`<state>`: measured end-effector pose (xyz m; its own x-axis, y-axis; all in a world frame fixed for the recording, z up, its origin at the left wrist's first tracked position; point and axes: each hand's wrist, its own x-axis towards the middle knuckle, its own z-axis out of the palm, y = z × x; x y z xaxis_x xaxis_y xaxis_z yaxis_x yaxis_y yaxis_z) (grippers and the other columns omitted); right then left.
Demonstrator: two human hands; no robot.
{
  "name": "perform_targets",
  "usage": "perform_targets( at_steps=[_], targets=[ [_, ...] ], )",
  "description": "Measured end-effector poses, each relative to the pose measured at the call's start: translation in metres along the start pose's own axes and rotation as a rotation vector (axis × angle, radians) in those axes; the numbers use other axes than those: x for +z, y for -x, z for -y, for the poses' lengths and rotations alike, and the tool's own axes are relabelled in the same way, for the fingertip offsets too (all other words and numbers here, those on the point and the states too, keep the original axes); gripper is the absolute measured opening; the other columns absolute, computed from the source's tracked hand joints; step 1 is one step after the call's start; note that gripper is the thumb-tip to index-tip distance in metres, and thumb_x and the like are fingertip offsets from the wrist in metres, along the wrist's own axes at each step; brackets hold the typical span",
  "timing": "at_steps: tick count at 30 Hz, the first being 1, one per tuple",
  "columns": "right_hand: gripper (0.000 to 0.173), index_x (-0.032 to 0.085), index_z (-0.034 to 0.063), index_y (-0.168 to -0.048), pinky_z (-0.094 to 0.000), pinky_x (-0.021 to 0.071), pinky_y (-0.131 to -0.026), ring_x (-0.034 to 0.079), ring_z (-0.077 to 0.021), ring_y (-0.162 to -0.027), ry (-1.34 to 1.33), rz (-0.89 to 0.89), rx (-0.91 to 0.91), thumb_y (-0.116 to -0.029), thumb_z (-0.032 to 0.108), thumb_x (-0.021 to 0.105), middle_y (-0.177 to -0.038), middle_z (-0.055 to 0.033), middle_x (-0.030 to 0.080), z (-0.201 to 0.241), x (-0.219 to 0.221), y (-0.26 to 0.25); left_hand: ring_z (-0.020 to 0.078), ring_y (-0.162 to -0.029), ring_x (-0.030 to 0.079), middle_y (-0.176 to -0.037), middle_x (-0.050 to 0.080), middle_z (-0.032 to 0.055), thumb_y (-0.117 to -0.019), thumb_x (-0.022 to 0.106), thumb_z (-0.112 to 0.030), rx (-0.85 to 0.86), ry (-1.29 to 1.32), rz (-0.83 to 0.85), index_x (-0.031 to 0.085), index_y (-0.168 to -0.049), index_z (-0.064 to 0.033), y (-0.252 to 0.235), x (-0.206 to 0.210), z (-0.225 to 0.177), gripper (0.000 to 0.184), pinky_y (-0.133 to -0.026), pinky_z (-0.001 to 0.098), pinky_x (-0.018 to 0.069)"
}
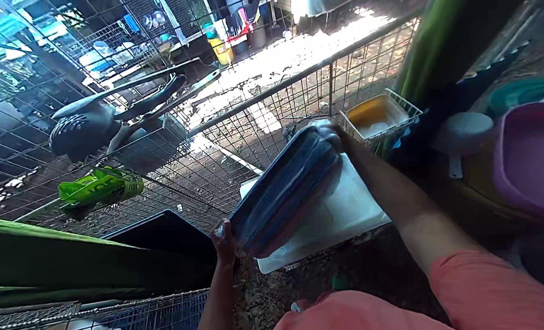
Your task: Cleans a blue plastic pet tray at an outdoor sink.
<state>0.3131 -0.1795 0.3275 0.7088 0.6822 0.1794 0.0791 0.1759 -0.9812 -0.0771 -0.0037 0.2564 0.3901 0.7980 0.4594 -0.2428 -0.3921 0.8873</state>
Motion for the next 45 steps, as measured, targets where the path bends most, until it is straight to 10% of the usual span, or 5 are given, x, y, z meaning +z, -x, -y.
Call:
perform_targets(
  at_steps=[11,22,31,38,45],
  targets=[
    [0.030,0.070,0.0040,-0.116,-0.0619,0.0465,-0.096,0.064,-0.0396,-0.112,0.970,0.630,-0.192,-0.0950,0.024,0.065,-0.110,-0.0202,0.071,0.065,0.201,0.107,-0.0027,-0.060,0.055,-0.063,0.057,-0.0066,-0.0958,0.061,-0.019,-0.116,-0.422,0.231,0.064,-0.076,-0.0019,-0.030,0.053,-0.064,0.026,-0.062,0.0210,0.0494],
    [0.075,0.037,-0.0014,-0.155,-0.0740,0.0343,-0.109,0.037,-0.0554,-0.143,1.063,-0.293,0.301,-0.0959,0.034,0.066,-0.154,-0.0351,0.039,-0.032,-0.017,0.026,0.0068,-0.061,0.057,-0.063,0.058,-0.0028,-0.0986,0.064,-0.030,-0.338,-0.385,0.376,0.063,-0.070,-0.0069,-0.047,0.093,0.007,0.037,-0.065,0.0322,0.0507],
    [0.034,0.079,0.0045,-0.106,-0.0578,0.0523,-0.101,0.068,-0.0388,-0.118,0.811,-0.152,-0.770,-0.0846,0.029,0.069,-0.121,-0.0185,0.073,-0.112,0.099,0.088,0.0075,-0.068,0.064,-0.070,0.064,0.0011,-0.1024,0.057,-0.025,-0.415,-0.275,0.156,0.063,-0.077,-0.0008,-0.046,0.043,0.053,0.036,-0.072,0.0325,0.0572],
    [0.056,0.042,-0.0094,-0.149,-0.0605,0.0344,-0.117,0.044,-0.0491,-0.141,0.692,-0.501,0.183,-0.1000,0.012,0.058,-0.150,-0.0352,0.044,-0.135,-0.014,0.017,0.0030,-0.060,0.063,-0.064,0.062,-0.0046,-0.0958,0.062,-0.021,-0.441,-0.235,0.131,0.062,-0.075,-0.0052,-0.054,0.044,0.060,0.026,-0.061,0.0254,0.0560],
    [0.034,0.070,0.0095,-0.127,-0.0567,0.0364,-0.118,0.053,-0.0337,-0.138,0.734,-0.258,-0.760,-0.1033,0.024,0.051,-0.137,-0.0138,0.066,-0.152,0.150,0.123,-0.0013,-0.062,0.061,-0.066,0.062,-0.0058,-0.0946,0.063,-0.016,-0.419,-0.262,0.121,0.064,-0.084,-0.0001,-0.059,0.048,0.058,0.020,-0.064,0.0208,0.0550]
  ],
)
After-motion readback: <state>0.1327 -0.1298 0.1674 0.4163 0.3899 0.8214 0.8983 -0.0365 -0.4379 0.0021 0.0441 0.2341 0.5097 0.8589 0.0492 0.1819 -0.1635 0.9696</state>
